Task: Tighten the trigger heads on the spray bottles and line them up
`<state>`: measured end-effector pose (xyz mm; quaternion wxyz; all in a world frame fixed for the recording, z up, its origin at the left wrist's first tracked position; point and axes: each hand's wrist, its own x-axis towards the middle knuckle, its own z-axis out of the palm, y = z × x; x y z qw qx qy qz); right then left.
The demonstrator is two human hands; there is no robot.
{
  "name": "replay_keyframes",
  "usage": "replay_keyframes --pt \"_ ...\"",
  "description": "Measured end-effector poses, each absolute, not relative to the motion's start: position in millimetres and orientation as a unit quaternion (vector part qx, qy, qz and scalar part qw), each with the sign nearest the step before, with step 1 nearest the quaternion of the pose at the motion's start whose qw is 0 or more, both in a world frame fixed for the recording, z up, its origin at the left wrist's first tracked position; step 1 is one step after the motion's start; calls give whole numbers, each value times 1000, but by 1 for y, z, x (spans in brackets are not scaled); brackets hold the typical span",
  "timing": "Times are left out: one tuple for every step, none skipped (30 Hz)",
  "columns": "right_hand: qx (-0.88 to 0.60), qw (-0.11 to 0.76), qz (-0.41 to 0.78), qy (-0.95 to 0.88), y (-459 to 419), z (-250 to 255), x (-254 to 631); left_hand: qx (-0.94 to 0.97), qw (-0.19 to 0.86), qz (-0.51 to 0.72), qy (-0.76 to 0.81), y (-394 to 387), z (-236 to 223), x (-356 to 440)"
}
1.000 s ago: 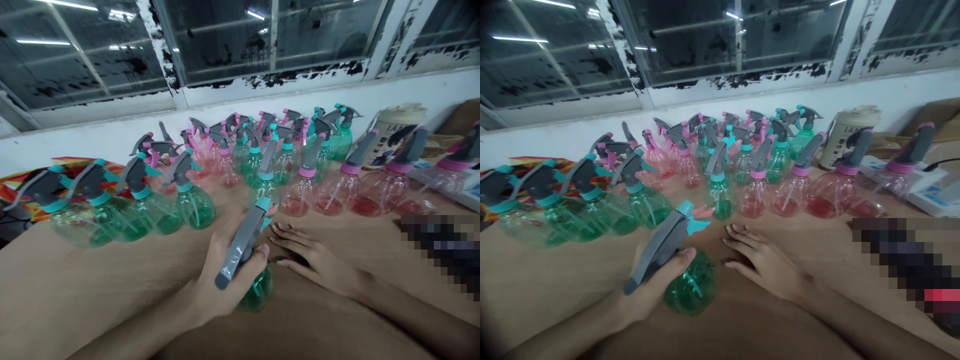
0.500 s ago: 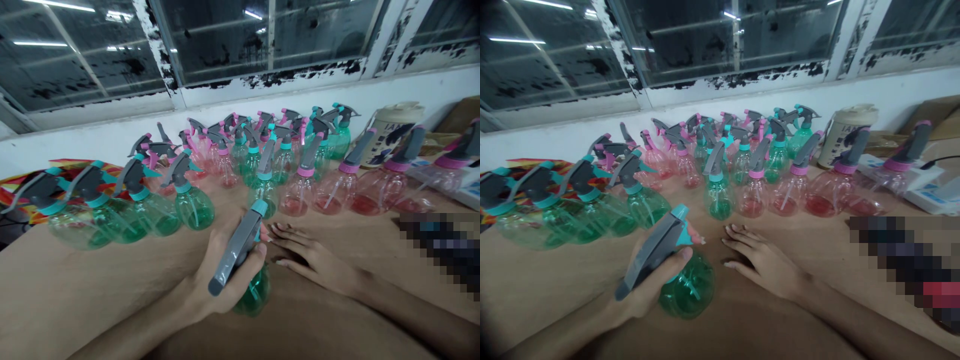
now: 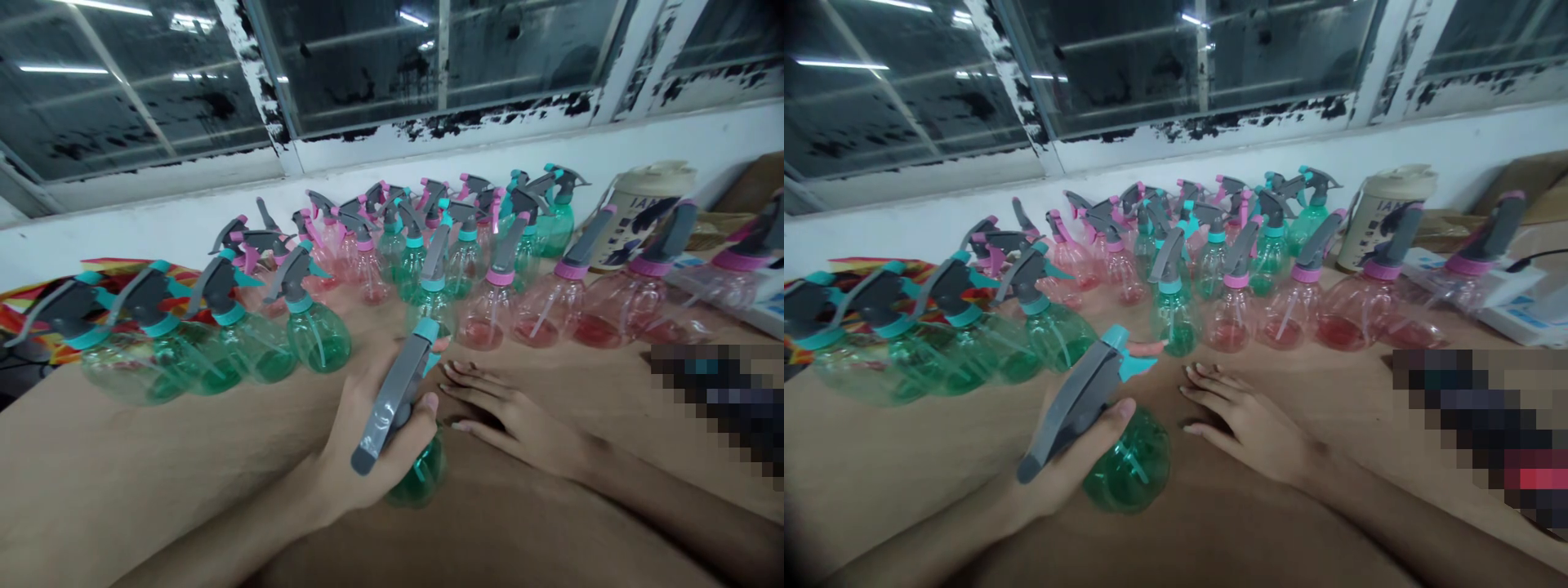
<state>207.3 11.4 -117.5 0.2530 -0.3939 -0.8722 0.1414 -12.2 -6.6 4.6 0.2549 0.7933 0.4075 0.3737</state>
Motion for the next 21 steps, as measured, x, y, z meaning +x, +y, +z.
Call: replay_keyframes --pt "-393 252 142 -873 11 -117 207 792 260 369 412 -7 4 -12" --pt "-393 251 141 -873 12 -117 207 791 261 368 414 -7 4 -13" --pt "-392 249 141 -874 12 -117 207 790 262 370 412 -7 4 -13" --pt "-392 246 139 -876 12 -117 208 790 262 375 408 -7 4 -12" --pt "-393 241 136 -877 12 -117 208 791 262 379 403 -7 4 -12" --pt "-395 235 133 -878 12 -116 208 792 261 383 398 -7 4 -12" --pt "-396 228 132 -879 12 -116 208 793 259 385 394 -7 4 -12" --pt "-398 223 131 -880 12 -116 208 796 255 387 390 -7 4 -12" --pt "-399 221 131 -880 12 -115 208 797 250 390 388 -6 4 -12" --pt "-401 223 134 -878 11 -115 208 797 247 392 387 -6 5 -12" --pt "-402 225 137 -877 11 -115 208 797 248 390 388 -6 5 -12" --pt "-402 228 140 -876 11 -114 207 797 252 387 389 -6 5 -12" --pt "-401 231 142 -875 11 -114 207 797 258 382 391 -6 5 -12" --pt "-400 231 142 -875 11 -114 207 797 264 376 393 -6 5 -12" --pt "-398 228 142 -877 11 -115 207 797 267 372 394 -7 5 -12" --pt "-398 225 140 -878 11 -115 208 797 268 371 394 -7 5 -12" --pt "-398 223 138 -879 11 -115 208 797 268 372 393 -7 5 -12" --pt "-399 221 136 -879 11 -115 208 797 269 374 391 -7 5 -12" --pt "-399 221 136 -879 11 -115 208 797 269 375 390 -7 6 -12" --pt "-398 222 137 -879 12 -115 208 797 269 375 390 -6 6 -11" --pt "-397 222 138 -880 12 -116 208 796 268 374 392 -6 7 -11"
